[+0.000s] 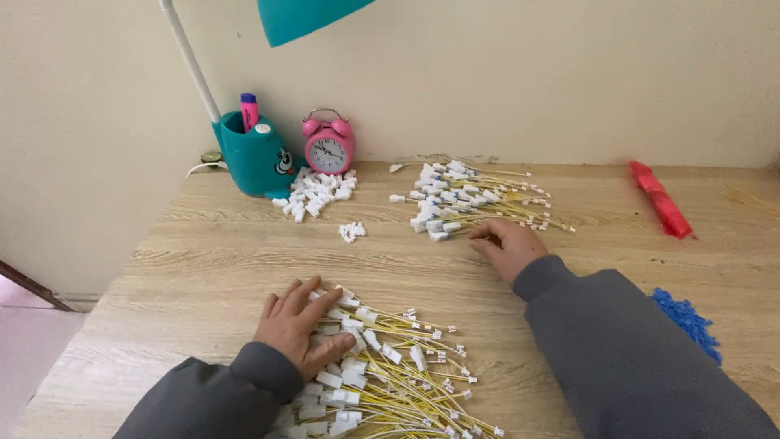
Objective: Assembling small electronic connectors by manually inserting blue plastic components into white housings with attached wires.
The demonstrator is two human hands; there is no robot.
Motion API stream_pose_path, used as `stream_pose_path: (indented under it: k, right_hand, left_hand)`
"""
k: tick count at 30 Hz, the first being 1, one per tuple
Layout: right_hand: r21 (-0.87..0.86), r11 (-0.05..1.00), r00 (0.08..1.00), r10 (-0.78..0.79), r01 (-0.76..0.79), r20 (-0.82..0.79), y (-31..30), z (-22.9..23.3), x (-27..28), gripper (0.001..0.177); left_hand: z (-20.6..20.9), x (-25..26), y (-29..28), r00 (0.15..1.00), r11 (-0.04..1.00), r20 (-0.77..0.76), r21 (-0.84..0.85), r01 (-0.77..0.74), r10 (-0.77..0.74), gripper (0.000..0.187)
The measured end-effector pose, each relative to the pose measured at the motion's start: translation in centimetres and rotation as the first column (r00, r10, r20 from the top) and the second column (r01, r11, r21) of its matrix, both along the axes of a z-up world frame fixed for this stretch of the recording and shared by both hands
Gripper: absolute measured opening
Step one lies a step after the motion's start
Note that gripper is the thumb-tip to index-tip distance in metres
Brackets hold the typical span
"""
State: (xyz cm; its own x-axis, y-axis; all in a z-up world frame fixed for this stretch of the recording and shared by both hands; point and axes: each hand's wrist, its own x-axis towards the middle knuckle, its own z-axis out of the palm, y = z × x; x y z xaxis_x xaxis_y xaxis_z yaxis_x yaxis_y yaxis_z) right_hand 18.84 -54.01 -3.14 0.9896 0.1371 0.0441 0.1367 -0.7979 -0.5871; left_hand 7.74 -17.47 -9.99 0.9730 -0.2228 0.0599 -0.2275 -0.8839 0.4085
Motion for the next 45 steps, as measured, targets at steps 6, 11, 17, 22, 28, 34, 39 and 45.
stream_pose_path:
  k: [6,11,17,22,28,34,39,45]
  right_hand:
    - [0.24,0.967,0.991,0.056,-0.083,0.119,-1.8,-0.8,-5.3,0.014]
    - [0.172,0.956,0.965,0.213,-0.239,0.154,0.8,1.5,-9.9,0.017]
    - [-0.154,0.854,0.818,0.521,-0.497,0.245,8.9,-2.9,-10.7,0.012]
    - [-0.289,0.826,0.781,0.557,-0.484,0.283,9.1,-5.7,-8.9,0.003]
    - [-0.27,0.921,0.936,0.325,-0.28,0.137,3.9,-5.3,-7.1,0.01]
    - [-0.165,0.948,0.928,0.304,-0.272,0.216,-2.5,-6.6,-7.1,0.005]
    - [-0.198,0.948,0.899,0.304,-0.251,0.316,-6.8,-6.6,-8.2,0.007]
    - [-0.182,0.931,0.866,0.363,-0.318,0.344,-7.2,-6.7,-8.7,0.01]
  left_hand:
    - [0.7,-0.2,0.3,0.981,0.983,0.182,0.157,-0.097,0.067,0.084]
    - [6.3,-7.2,-4.2,0.907,0.955,0.328,0.22,0.198,-0.263,0.083]
    - [1.0,-11.1,-6.4,0.801,0.861,0.353,0.36,0.36,-0.483,0.102]
    - [0.0,-11.5,-4.5,0.754,0.871,0.473,0.412,0.268,-0.456,0.096]
    - [-1.1,-11.5,0.4,0.84,0.903,0.417,0.391,0.179,-0.348,0.066]
    - [-2.0,-9.6,5.5,0.878,0.866,0.389,0.497,0.055,-0.279,0.06]
    - [-1.7,-8.2,8.7,0.918,0.802,0.374,0.584,-0.124,-0.13,0.079]
    - [2.7,-10.1,-4.5,0.759,0.89,0.526,0.43,0.151,-0.383,0.081]
